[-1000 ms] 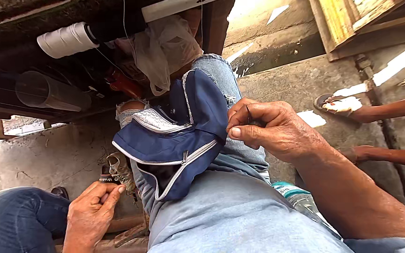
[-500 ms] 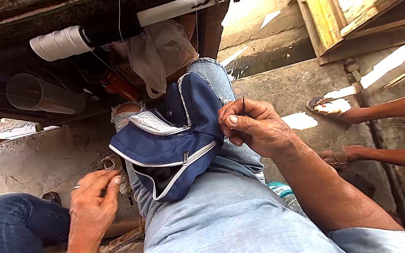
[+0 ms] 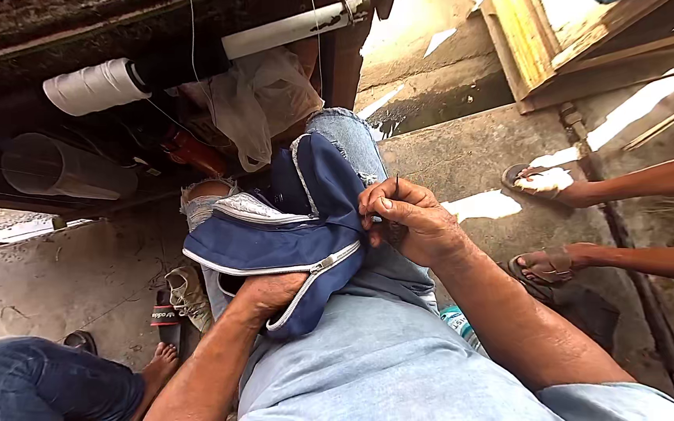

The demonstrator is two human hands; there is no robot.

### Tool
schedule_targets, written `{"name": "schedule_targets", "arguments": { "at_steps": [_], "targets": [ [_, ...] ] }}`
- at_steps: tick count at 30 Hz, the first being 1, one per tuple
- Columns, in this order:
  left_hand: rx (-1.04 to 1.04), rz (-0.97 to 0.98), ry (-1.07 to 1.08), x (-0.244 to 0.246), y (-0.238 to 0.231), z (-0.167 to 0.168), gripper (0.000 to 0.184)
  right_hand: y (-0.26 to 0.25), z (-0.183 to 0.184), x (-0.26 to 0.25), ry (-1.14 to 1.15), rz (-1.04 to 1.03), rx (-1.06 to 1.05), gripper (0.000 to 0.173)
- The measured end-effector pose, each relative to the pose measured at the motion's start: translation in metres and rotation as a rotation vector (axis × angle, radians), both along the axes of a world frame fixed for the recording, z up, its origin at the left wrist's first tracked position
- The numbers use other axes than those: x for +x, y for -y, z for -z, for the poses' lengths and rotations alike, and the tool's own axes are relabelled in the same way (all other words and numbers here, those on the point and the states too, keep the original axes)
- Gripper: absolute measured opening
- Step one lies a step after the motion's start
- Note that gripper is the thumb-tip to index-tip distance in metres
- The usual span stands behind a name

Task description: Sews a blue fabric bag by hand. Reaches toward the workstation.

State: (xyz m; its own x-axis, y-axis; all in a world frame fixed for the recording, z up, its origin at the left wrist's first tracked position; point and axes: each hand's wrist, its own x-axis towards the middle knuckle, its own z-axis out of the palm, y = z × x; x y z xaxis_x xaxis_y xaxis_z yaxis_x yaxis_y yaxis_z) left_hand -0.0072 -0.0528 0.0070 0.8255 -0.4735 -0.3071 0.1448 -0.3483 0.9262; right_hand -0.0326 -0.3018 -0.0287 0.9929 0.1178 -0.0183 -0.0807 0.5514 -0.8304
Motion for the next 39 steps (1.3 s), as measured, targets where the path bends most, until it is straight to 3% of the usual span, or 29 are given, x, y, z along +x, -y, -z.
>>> {"name": "schedule_targets", "arguments": {
  "at_steps": [3,6,9,15,20,24,28,35,39],
  "targets": [
    [0.064,-0.047,-0.076,-0.002,0.006,-0.003,0.011,-0.001,0.004,-0.001,0.002,-0.001,0.016,0.016],
    [-0.054,-0.081,-0.14,-0.002,0.005,-0.002,0.019,-0.002,0.008,0.0,0.016,-0.009,0.031,0.017],
    [-0.084,-0.003,-0.104,0.0,0.001,0.003,0.016,-0.002,0.012,-0.001,0.024,-0.023,0.039,0.016],
    [0.092,0.202,0.056,0.001,-0.007,0.001,0.005,-0.002,0.015,0.0,0.042,-0.02,0.021,0.015],
    [0.302,0.287,0.114,0.002,-0.013,-0.004,0.014,-0.004,0.017,0.002,0.071,-0.022,-0.047,0.013],
    [0.131,0.245,0.03,0.0,-0.028,-0.004,0.012,-0.004,0.023,-0.005,0.035,-0.018,-0.203,0.012],
    [0.048,0.18,-0.041,0.006,-0.038,-0.007,0.011,-0.004,0.027,0.007,0.084,-0.022,-0.172,0.013],
    [0.217,0.16,0.167,0.011,-0.06,0.007,0.014,-0.02,0.023,0.009,-0.042,0.056,-0.162,0.01],
    [0.047,0.128,0.185,0.013,-0.069,0.007,0.016,-0.019,0.021,0.01,-0.028,0.054,-0.189,0.009]
  ]
}}
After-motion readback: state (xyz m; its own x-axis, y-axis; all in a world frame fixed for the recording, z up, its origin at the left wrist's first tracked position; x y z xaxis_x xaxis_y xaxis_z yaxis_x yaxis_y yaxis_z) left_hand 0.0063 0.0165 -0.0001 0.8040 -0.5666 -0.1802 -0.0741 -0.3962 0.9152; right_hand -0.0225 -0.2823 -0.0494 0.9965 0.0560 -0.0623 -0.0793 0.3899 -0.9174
